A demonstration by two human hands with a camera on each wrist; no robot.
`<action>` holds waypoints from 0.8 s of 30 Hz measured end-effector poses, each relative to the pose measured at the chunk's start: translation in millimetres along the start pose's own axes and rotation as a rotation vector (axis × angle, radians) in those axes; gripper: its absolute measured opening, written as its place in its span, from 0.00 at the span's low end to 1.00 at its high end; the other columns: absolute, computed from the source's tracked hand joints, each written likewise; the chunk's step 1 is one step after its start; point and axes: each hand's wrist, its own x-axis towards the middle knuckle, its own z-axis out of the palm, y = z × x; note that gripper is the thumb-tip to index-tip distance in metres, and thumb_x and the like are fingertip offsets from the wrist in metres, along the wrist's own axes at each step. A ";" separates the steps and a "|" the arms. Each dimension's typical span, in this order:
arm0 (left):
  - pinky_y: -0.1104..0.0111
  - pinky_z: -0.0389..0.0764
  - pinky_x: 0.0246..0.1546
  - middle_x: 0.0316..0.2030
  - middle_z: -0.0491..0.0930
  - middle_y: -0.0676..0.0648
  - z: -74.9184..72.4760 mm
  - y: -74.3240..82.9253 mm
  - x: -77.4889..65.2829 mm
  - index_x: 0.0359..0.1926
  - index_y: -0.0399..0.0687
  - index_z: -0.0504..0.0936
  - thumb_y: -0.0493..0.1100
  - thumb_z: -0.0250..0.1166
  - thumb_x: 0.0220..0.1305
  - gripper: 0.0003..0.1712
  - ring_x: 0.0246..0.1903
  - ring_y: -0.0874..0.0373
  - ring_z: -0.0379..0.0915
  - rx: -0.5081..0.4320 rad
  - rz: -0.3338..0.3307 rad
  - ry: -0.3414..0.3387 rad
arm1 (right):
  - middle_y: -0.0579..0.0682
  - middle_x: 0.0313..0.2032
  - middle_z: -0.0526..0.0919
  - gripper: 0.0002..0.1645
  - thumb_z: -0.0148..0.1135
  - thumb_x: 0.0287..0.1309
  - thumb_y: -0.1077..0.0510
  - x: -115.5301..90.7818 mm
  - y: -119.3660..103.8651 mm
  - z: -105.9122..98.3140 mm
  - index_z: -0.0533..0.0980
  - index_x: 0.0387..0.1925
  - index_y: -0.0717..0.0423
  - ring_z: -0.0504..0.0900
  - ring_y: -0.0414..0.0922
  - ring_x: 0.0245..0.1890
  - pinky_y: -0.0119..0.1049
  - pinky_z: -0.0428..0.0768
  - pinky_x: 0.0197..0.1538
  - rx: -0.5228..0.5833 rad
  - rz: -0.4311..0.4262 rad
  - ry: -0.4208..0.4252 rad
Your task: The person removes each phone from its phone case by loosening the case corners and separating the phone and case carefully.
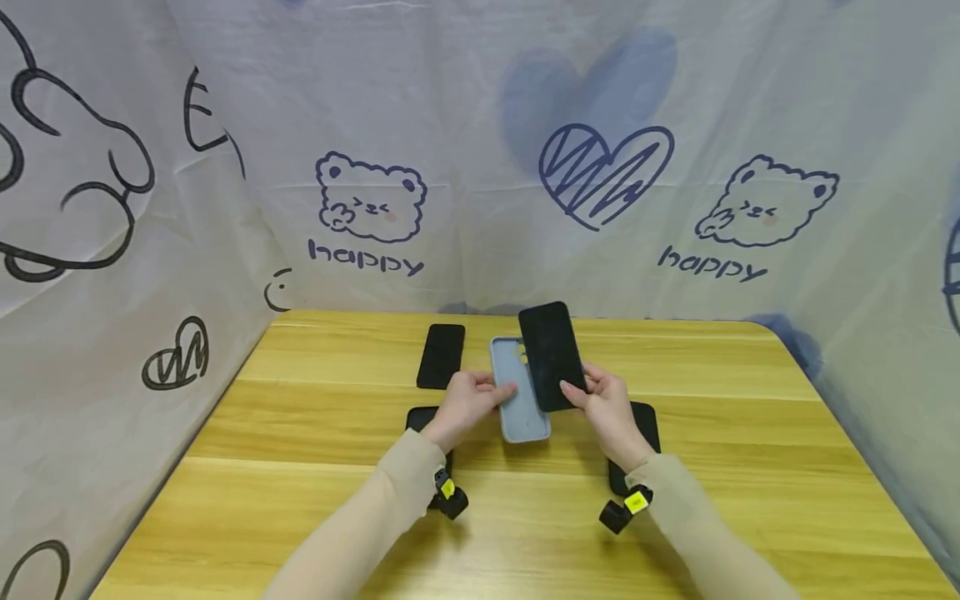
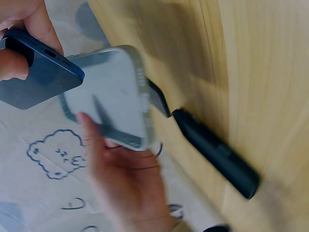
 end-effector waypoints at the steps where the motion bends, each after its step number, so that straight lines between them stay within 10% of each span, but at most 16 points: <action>1: 0.56 0.86 0.50 0.44 0.89 0.39 -0.4 -1.4 0.1 0.49 0.37 0.86 0.44 0.66 0.69 0.15 0.41 0.58 0.86 -0.011 -0.017 -0.029 | 0.67 0.64 0.77 0.31 0.57 0.72 0.62 0.1 -1.2 -1.5 0.64 0.72 0.63 0.86 0.32 0.48 0.27 0.84 0.48 0.045 0.040 -0.008; 7: 0.60 0.86 0.51 0.49 0.87 0.38 -1.1 -7.6 -1.1 0.52 0.34 0.84 0.42 0.64 0.71 0.17 0.47 0.54 0.86 -0.076 -0.070 -0.112 | 0.63 0.74 0.64 0.40 0.55 0.74 0.60 1.7 -3.1 -6.9 0.50 0.78 0.61 0.72 0.50 0.70 0.24 0.83 0.49 0.170 0.141 -0.025; 15: 0.59 0.86 0.51 0.50 0.86 0.36 -3.5 -17.4 -7.1 0.55 0.32 0.83 0.39 0.64 0.70 0.17 0.50 0.50 0.86 -0.087 -0.117 -0.149 | 0.51 0.62 0.75 0.35 0.52 0.74 0.64 5.1 0.8 -10.8 0.54 0.77 0.60 0.86 0.34 0.47 0.29 0.84 0.52 0.437 0.214 -0.033; 24: 0.61 0.88 0.42 0.41 0.89 0.38 -6.3 -33.5 -15.4 0.44 0.32 0.85 0.35 0.66 0.65 0.10 0.42 0.50 0.88 0.011 -0.147 -0.191 | 0.50 0.62 0.69 0.35 0.49 0.75 0.65 5.8 1.6 -9.1 0.52 0.78 0.57 0.84 0.35 0.49 0.31 0.82 0.59 0.513 0.277 -0.033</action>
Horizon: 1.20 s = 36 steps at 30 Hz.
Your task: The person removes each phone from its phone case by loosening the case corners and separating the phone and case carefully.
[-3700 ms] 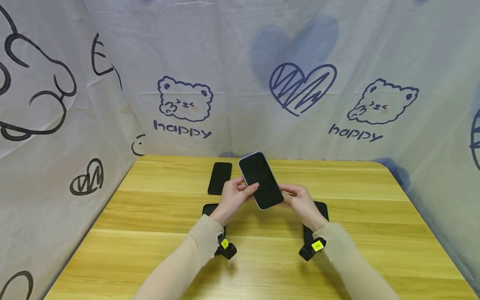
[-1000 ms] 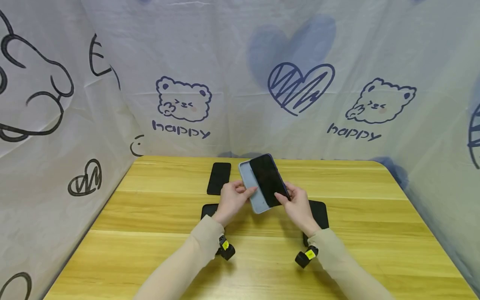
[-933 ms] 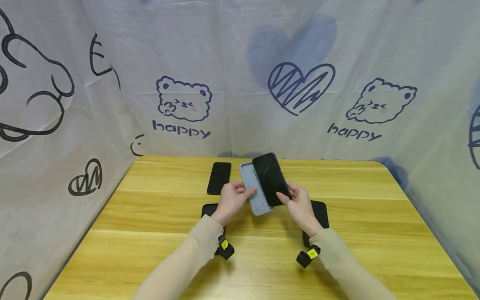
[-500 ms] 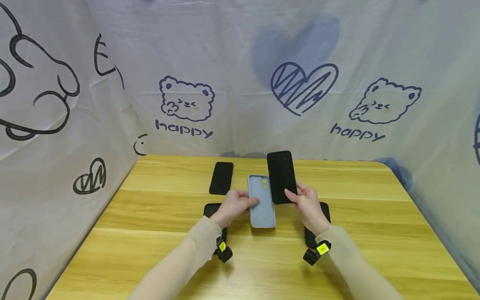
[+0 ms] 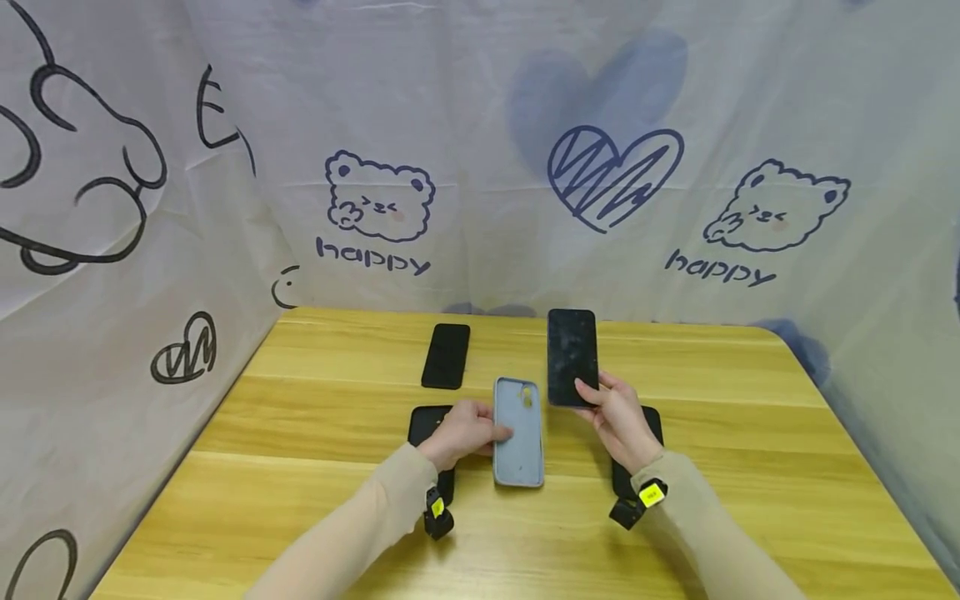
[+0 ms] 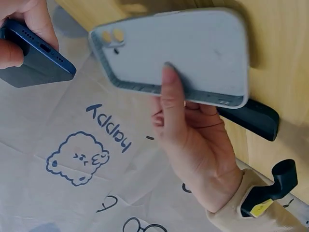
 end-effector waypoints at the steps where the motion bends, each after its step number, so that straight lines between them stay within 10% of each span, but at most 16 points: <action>1: 0.61 0.88 0.42 0.41 0.89 0.38 0.1 -1.4 -1.2 0.44 0.32 0.85 0.35 0.66 0.65 0.10 0.42 0.50 0.88 0.009 -0.001 -0.011 | 0.50 0.63 0.68 0.35 0.49 0.75 0.64 0.2 0.5 0.3 0.51 0.78 0.57 0.84 0.34 0.49 0.31 0.81 0.59 -0.003 0.005 0.000; 10: 0.63 0.88 0.35 0.35 0.89 0.40 -1.3 -7.3 -10.6 0.32 0.32 0.85 0.35 0.67 0.64 0.07 0.34 0.54 0.88 0.139 0.022 -0.038 | 0.57 0.74 0.58 0.40 0.49 0.75 0.65 1.2 4.0 6.6 0.43 0.80 0.58 0.84 0.32 0.47 0.29 0.81 0.58 -0.035 0.015 -0.001; 23: 0.66 0.83 0.21 0.14 0.81 0.47 0.9 -2.0 -21.0 0.19 0.42 0.80 0.45 0.77 0.56 0.17 0.15 0.56 0.80 0.561 0.004 0.069 | 0.47 0.55 0.76 0.35 0.54 0.73 0.63 4.8 11.3 12.0 0.54 0.76 0.62 0.86 0.35 0.46 0.29 0.84 0.54 -0.050 0.003 -0.032; 36: 0.64 0.83 0.37 0.10 0.76 0.49 5.2 2.5 -23.8 0.22 0.43 0.77 0.51 0.80 0.52 0.22 0.12 0.57 0.79 0.779 -0.008 0.166 | 0.57 0.64 0.71 0.34 0.50 0.74 0.65 17.3 16.9 20.7 0.55 0.77 0.61 0.83 0.35 0.46 0.28 0.83 0.54 -0.061 0.022 0.067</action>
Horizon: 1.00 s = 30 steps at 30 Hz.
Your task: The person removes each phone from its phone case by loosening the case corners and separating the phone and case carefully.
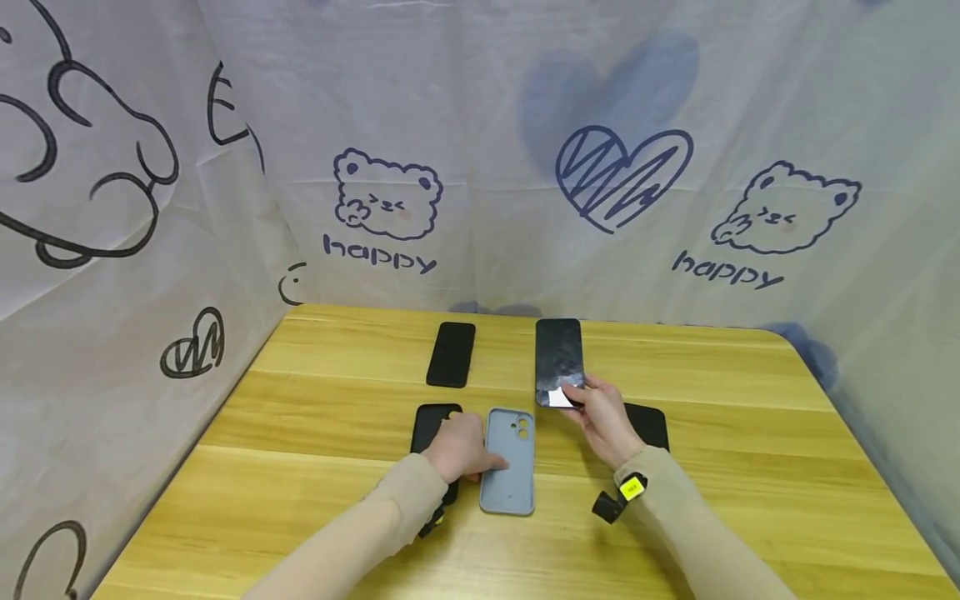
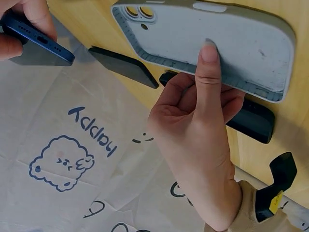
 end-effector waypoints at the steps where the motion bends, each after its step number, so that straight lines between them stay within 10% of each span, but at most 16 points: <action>1: 0.64 0.83 0.37 0.11 0.76 0.49 -0.2 0.4 -0.2 0.23 0.43 0.77 0.51 0.80 0.52 0.22 0.12 0.57 0.79 0.005 -0.003 -0.003 | 0.58 0.68 0.68 0.35 0.50 0.75 0.64 1.0 0.1 0.5 0.53 0.78 0.60 0.83 0.35 0.47 0.28 0.83 0.55 -0.003 0.003 -0.003; 12: 0.48 0.73 0.66 0.10 0.80 0.47 -0.9 -4.0 1.3 0.17 0.41 0.81 0.46 0.76 0.58 0.20 0.12 0.58 0.79 -0.036 0.012 -0.017 | 0.61 0.72 0.66 0.34 0.52 0.74 0.63 19.0 2.0 15.4 0.57 0.77 0.60 0.84 0.38 0.49 0.28 0.84 0.52 -0.007 0.012 0.001; 18: 0.67 0.84 0.22 0.11 0.81 0.45 -0.4 -8.1 2.4 0.17 0.38 0.83 0.40 0.71 0.63 0.18 0.12 0.58 0.80 -0.167 -0.003 -0.056 | 0.63 0.69 0.68 0.32 0.53 0.73 0.63 31.2 4.7 23.3 0.59 0.74 0.64 0.83 0.42 0.52 0.28 0.84 0.52 -0.024 0.029 0.016; 30: 0.71 0.81 0.18 0.11 0.81 0.47 -0.5 -15.0 7.1 0.18 0.37 0.86 0.40 0.71 0.63 0.18 0.11 0.60 0.79 -0.226 0.008 -0.088 | 0.64 0.69 0.70 0.30 0.54 0.72 0.64 52.1 13.4 40.6 0.62 0.72 0.65 0.76 0.53 0.64 0.29 0.84 0.51 -0.045 0.067 0.042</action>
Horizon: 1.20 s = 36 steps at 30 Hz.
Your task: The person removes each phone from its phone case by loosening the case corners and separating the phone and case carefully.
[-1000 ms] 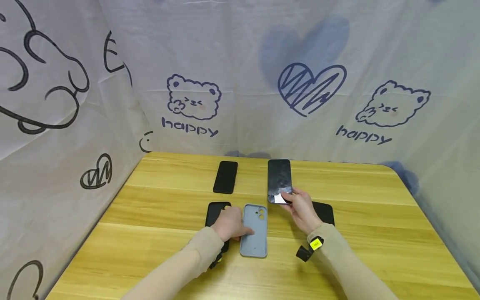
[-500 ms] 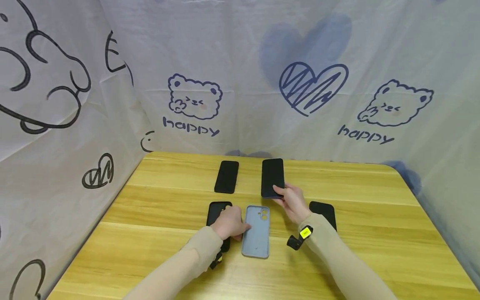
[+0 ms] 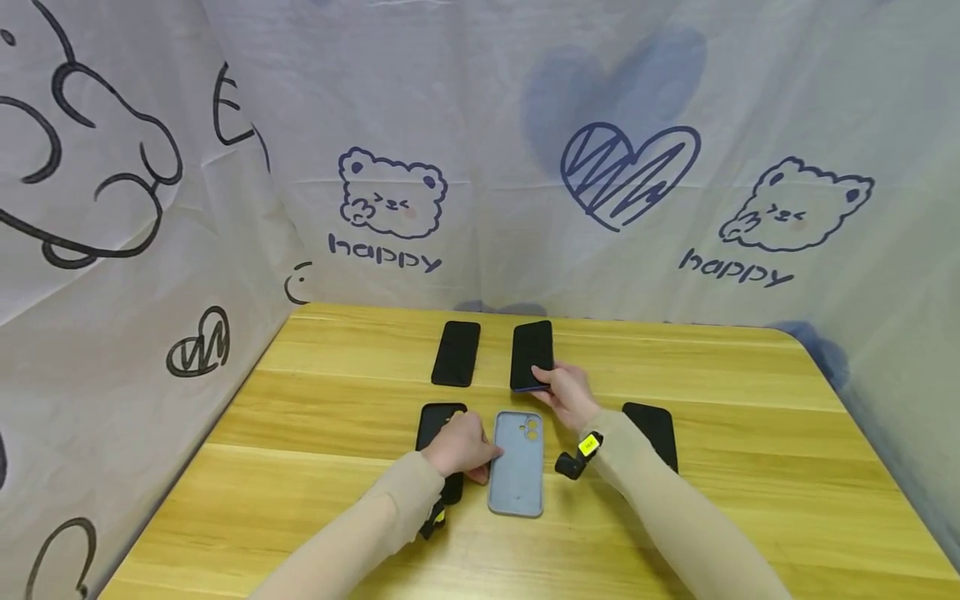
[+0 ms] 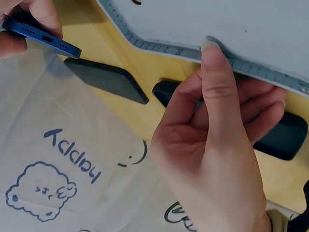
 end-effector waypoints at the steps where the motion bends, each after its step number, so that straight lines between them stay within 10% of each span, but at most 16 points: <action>1: 0.71 0.81 0.18 0.11 0.81 0.47 -0.4 0.1 -0.3 0.18 0.37 0.86 0.40 0.71 0.64 0.18 0.11 0.60 0.79 0.003 -0.001 -0.001 | 0.65 0.69 0.69 0.30 0.54 0.72 0.65 1.9 1.3 1.0 0.62 0.72 0.66 0.75 0.54 0.65 0.30 0.84 0.53 -0.003 0.001 0.001; 8: 0.70 0.82 0.21 0.11 0.82 0.45 -1.3 3.6 -1.4 0.15 0.39 0.84 0.41 0.70 0.64 0.20 0.12 0.58 0.81 0.016 -0.016 -0.009 | 0.67 0.72 0.64 0.32 0.51 0.73 0.67 13.0 7.7 4.2 0.57 0.74 0.69 0.68 0.59 0.72 0.44 0.70 0.71 0.042 0.027 -0.004; 27: 0.70 0.82 0.20 0.11 0.81 0.47 -1.9 5.6 3.1 0.15 0.40 0.84 0.42 0.71 0.64 0.20 0.12 0.59 0.80 0.027 -0.069 -0.051 | 0.66 0.71 0.68 0.30 0.43 0.78 0.58 32.0 8.7 0.0 0.58 0.74 0.68 0.70 0.58 0.71 0.48 0.71 0.72 -0.075 0.061 -0.020; 36: 0.70 0.83 0.21 0.11 0.82 0.46 -2.8 6.0 1.5 0.17 0.39 0.84 0.42 0.71 0.64 0.19 0.12 0.59 0.81 0.014 -0.075 -0.058 | 0.54 0.39 0.81 0.23 0.54 0.71 0.60 36.5 3.7 -9.8 0.71 0.62 0.71 0.81 0.40 0.31 0.28 0.85 0.35 -0.353 0.022 0.045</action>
